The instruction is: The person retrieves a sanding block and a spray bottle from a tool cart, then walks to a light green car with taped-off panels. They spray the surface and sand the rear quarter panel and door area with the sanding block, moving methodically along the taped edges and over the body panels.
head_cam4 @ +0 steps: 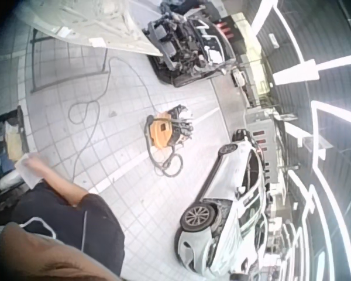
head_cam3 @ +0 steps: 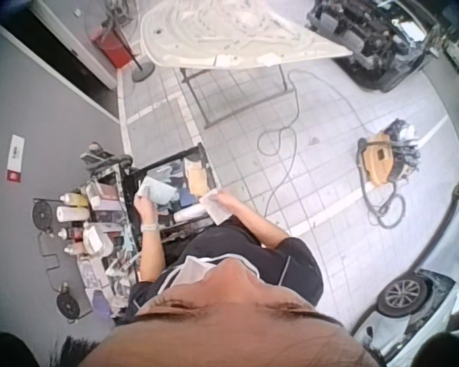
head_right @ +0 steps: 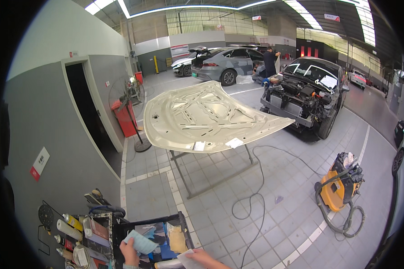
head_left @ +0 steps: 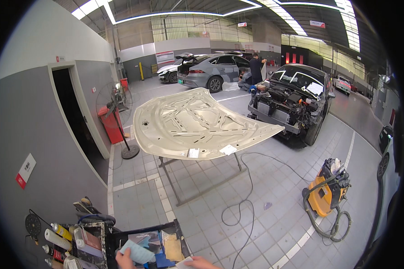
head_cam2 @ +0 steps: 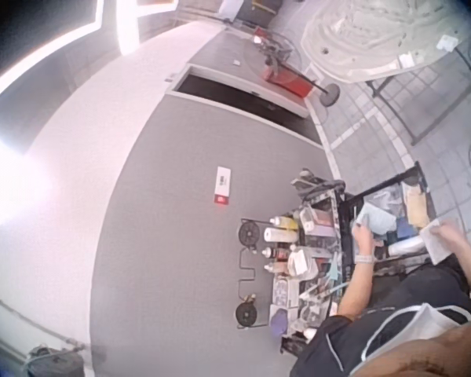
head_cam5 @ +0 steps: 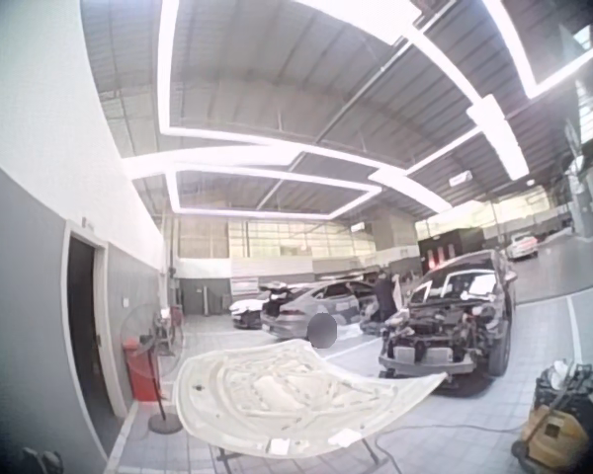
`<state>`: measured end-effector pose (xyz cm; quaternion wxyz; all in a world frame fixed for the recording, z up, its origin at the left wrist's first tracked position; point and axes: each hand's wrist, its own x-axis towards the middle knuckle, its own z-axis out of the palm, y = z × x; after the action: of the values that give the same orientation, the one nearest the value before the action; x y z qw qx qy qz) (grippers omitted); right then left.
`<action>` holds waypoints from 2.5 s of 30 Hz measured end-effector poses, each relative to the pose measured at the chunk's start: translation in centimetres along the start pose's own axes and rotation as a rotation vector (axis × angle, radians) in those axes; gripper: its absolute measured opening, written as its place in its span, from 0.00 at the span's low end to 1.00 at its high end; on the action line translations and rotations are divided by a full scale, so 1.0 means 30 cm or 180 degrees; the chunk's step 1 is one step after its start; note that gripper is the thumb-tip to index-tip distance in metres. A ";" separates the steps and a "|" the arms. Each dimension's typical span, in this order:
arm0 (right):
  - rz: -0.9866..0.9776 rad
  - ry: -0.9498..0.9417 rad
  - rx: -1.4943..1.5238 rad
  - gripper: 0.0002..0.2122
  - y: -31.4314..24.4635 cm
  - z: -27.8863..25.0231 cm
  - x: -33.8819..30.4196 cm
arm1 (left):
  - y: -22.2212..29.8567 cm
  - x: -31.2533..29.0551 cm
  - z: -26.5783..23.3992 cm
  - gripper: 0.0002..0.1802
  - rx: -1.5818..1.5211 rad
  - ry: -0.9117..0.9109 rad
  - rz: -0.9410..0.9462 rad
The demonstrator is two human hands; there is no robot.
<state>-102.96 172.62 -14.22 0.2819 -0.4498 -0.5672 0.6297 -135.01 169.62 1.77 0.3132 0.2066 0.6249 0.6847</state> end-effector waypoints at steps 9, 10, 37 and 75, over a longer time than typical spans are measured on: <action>0.1256 -0.1359 0.1537 0.17 -0.446 0.123 -0.022 | 0.411 -0.273 -0.084 0.16 0.0303 0.0408 0.0651; 0.1056 -0.1671 0.1908 0.17 -0.476 0.133 -0.041 | 0.439 -0.313 -0.081 0.16 0.0821 0.0574 0.0715; -0.0381 -0.0785 0.2844 0.12 -0.771 -0.153 -0.368 | 0.537 -0.446 0.177 0.05 0.3158 -0.1374 0.2722; -0.0778 -0.0924 0.2110 0.46 -0.953 -0.056 -0.352 | 0.409 -0.568 0.286 0.15 -0.0272 -0.2604 -0.1421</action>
<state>-101.32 169.91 16.15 0.4018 -0.1695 -0.4162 0.7979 -119.08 163.87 16.84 0.6817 0.3070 0.4504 0.4880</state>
